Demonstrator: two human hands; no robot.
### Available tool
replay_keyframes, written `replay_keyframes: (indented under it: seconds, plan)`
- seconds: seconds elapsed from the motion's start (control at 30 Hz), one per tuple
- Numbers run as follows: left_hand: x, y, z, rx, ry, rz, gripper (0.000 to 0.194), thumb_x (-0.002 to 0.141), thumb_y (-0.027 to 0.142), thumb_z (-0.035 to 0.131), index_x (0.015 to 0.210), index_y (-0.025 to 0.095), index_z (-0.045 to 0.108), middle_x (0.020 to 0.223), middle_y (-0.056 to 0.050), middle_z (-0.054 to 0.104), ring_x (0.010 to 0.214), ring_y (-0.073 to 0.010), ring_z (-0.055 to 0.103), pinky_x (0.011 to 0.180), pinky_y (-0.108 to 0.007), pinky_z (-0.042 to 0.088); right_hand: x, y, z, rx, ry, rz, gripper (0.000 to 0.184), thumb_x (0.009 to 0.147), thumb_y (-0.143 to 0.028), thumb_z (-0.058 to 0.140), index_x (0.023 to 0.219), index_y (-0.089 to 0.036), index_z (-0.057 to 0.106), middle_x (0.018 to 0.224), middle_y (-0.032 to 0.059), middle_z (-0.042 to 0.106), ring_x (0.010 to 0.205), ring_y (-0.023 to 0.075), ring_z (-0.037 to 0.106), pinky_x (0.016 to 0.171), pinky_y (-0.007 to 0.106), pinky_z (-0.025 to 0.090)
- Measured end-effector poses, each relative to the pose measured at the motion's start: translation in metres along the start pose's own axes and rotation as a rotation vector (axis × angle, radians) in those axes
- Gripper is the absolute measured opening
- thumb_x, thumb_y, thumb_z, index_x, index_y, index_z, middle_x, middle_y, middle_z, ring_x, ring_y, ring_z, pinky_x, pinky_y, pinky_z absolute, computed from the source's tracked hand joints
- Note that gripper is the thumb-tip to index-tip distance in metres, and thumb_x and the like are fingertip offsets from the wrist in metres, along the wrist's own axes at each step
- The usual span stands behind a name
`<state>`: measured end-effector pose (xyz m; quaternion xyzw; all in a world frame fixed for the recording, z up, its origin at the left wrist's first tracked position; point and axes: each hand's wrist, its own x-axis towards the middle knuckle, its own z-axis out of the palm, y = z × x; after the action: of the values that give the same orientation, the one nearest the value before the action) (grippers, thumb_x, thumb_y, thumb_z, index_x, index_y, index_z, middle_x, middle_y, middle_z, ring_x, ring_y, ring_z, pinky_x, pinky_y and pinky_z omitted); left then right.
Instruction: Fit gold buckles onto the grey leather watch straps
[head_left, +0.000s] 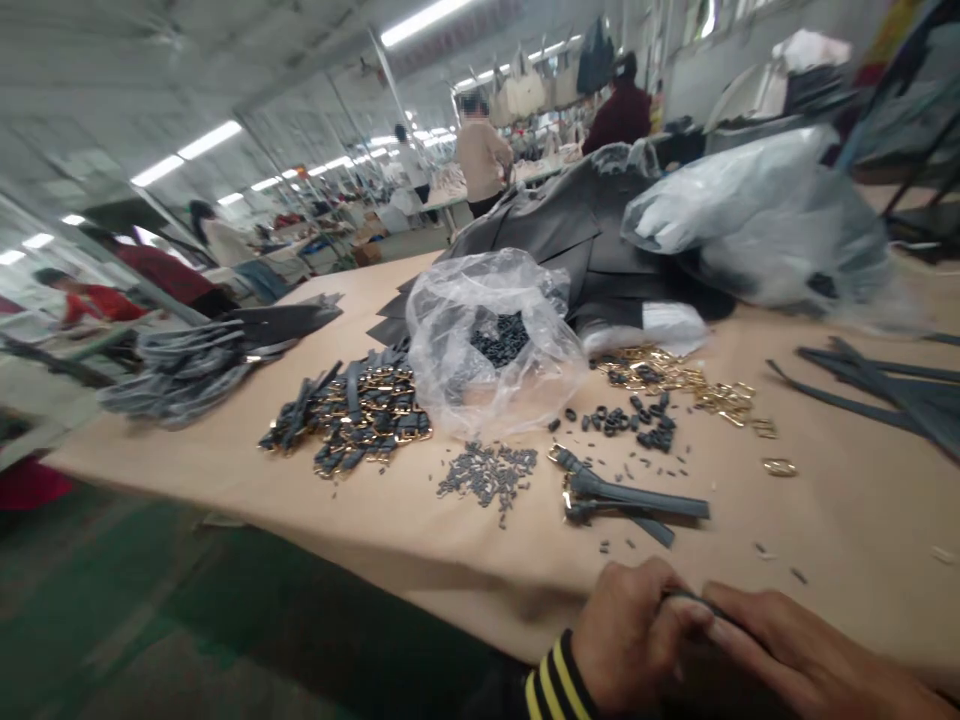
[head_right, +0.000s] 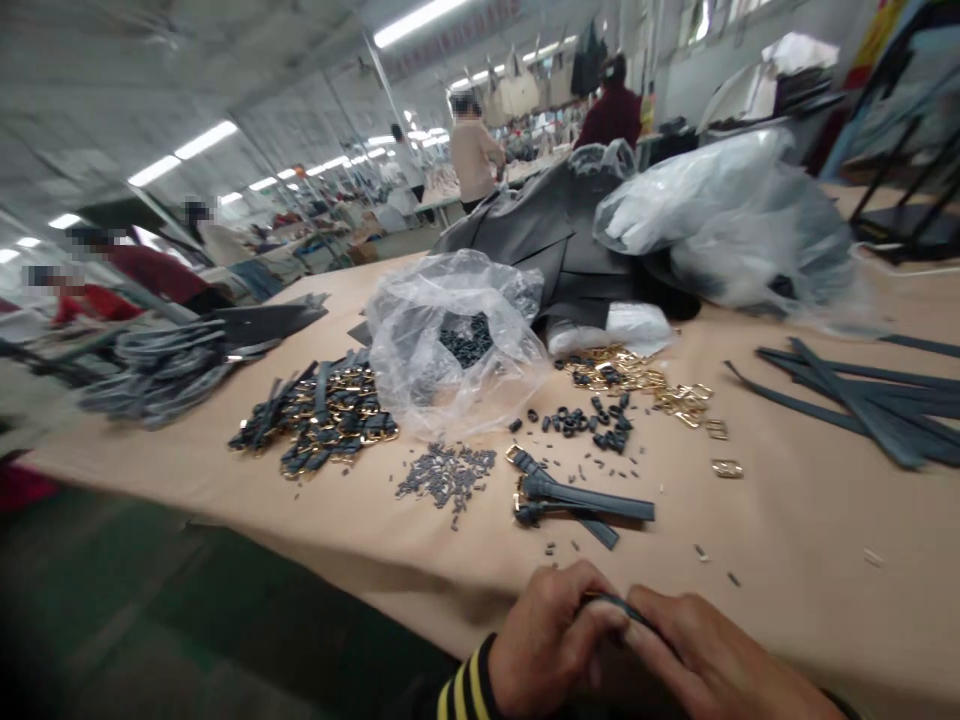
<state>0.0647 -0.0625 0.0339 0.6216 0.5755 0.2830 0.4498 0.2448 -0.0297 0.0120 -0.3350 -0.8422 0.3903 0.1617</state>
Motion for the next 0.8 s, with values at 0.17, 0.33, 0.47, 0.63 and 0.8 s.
replay_keyframes:
  seconds: [0.17,0.33,0.47,0.63,0.8]
  plan:
    - [0.008,-0.009,-0.021,0.017,0.002,0.070,0.022,0.086,0.029,0.041,0.086,0.015,0.058,0.059,-0.001,0.060,0.048,-0.0105,0.056,0.050,-0.020,0.044,0.041,-0.022,-0.018,0.005,-0.158,0.034,0.024,0.091,-0.031,0.036,0.088,-0.022,0.058,0.080,0.0019,0.065,0.073,0.0164,0.060,0.067,0.026,0.044]
    - [0.031,-0.027,-0.061,0.364,0.458,0.302,0.016,0.083,0.025,0.047,0.093,0.018,0.057,0.094,-0.008,0.063,0.091,-0.0193,0.058,0.082,-0.034,0.045,0.097,-0.024,-0.009,-0.211,0.137,0.007,0.016,0.088,-0.024,0.042,0.082,-0.018,0.056,0.080,0.0035,0.060,0.075,0.0161,0.056,0.068,0.026,0.042]
    - [0.056,-0.057,-0.077,0.568,0.578,0.317,0.033,0.081,0.033,0.049,0.110,0.016,0.049,0.124,-0.015,0.047,0.116,-0.0272,0.043,0.095,-0.047,0.037,0.124,-0.020,0.012,-0.424,0.269,0.071,0.009,0.083,-0.019,0.049,0.080,-0.017,0.057,0.083,0.0064,0.057,0.082,0.0201,0.052,0.070,0.030,0.042]
    - [0.077,-0.071,-0.066,0.708,0.494,0.302,0.040,0.081,0.039,0.047,0.112,0.014,0.048,0.124,-0.016,0.042,0.115,-0.0288,0.041,0.095,-0.047,0.037,0.128,0.000,-0.006,-0.307,0.369,-0.005,0.011,0.080,-0.020,0.055,0.090,-0.018,0.057,0.089,0.0055,0.058,0.089,0.0182,0.051,0.080,0.030,0.042]
    - [0.083,-0.062,-0.055,0.854,0.540,0.297,0.042,0.079,0.044,0.045,0.104,0.011,0.053,0.109,-0.016,0.047,0.102,-0.0302,0.045,0.088,-0.046,0.040,0.096,0.061,-0.103,-0.389,0.665,0.299,0.009,0.079,-0.022,0.056,0.086,-0.017,0.059,0.085,0.0049,0.060,0.083,0.0163,0.055,0.076,0.027,0.042]
